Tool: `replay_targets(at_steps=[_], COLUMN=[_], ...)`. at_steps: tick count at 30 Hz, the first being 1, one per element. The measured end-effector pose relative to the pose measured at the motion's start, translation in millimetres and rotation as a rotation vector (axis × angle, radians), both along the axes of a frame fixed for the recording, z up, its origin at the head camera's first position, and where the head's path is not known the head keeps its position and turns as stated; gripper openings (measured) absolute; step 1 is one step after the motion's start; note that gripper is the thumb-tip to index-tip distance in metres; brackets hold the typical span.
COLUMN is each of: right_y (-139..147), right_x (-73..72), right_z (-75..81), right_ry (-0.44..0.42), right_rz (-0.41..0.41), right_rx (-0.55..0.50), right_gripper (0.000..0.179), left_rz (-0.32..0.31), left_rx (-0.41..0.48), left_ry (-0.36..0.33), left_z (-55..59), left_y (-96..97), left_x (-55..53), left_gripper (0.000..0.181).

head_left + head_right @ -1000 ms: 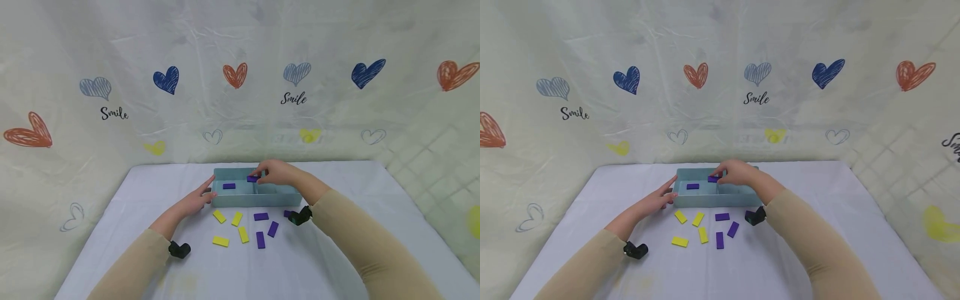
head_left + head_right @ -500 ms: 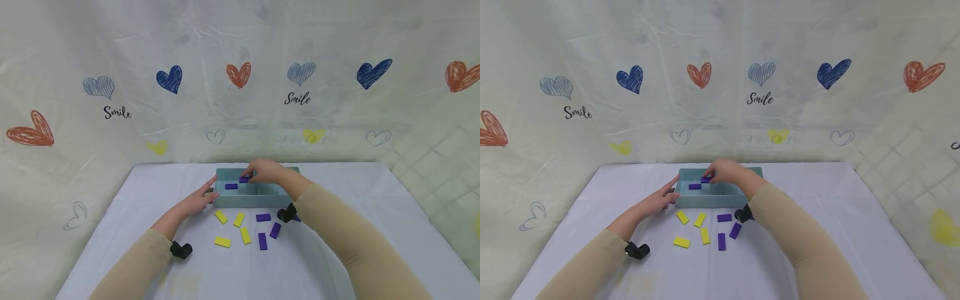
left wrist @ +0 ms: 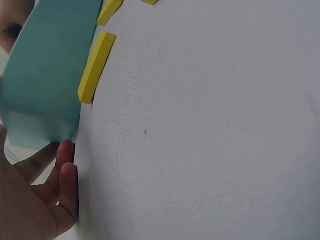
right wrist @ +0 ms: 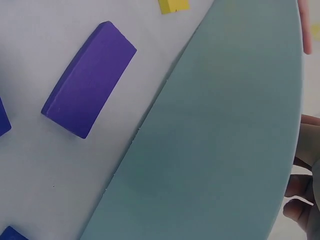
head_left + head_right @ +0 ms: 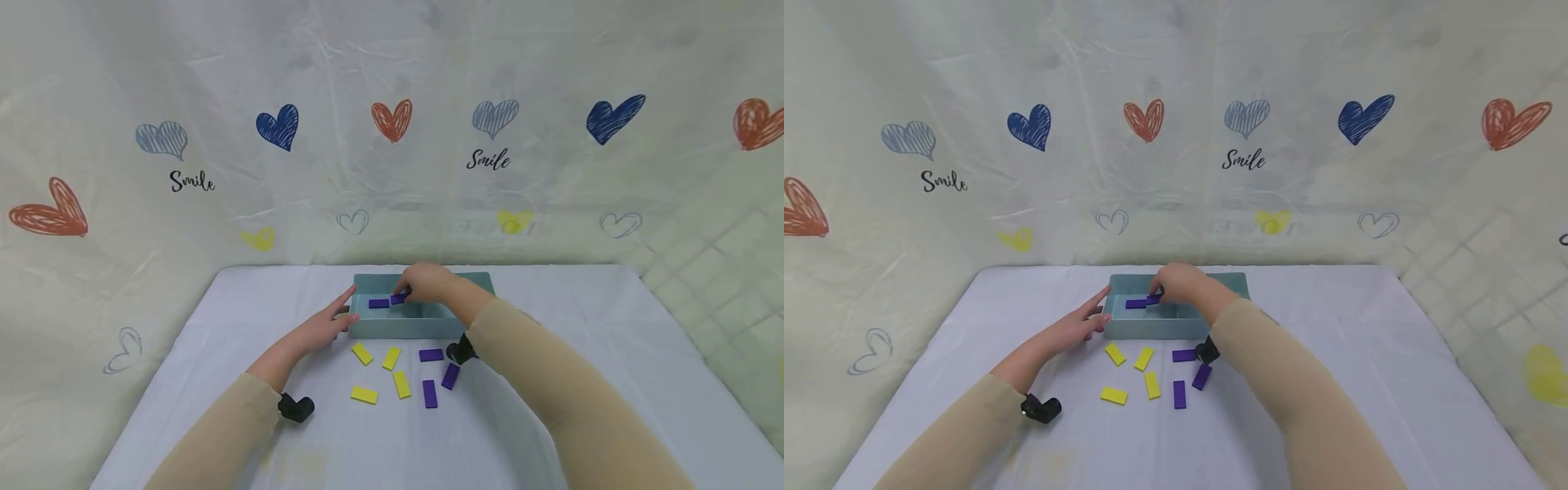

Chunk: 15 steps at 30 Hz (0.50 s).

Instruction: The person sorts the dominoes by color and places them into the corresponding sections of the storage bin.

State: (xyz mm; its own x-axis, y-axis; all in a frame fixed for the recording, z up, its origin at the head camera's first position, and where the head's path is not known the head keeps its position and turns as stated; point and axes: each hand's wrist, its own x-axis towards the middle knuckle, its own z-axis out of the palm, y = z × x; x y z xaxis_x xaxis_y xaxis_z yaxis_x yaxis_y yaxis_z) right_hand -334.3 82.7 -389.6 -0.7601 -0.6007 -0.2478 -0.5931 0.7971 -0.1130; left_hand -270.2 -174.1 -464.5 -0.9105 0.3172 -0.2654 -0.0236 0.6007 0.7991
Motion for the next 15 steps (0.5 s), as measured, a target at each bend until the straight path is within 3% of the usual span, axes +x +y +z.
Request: replay_targets(at_steps=[8,15], right_y=[-3.2,-7.1], right_x=[-0.1,-1.9], right_z=[-2.8,-9.5], right_ry=[0.08,0.065], right_rz=[0.068,0.069], right_rx=[0.038,0.043], right_gripper=[0.024,0.024], left_rz=[-0.005,-0.005], left_rx=[0.017,0.022], left_ry=[-0.009,-0.005], left_z=[-2.8,-2.2], left_y=[-1.1,-1.8], left_x=[-3.6,-2.6], left_gripper=[0.068,0.068])
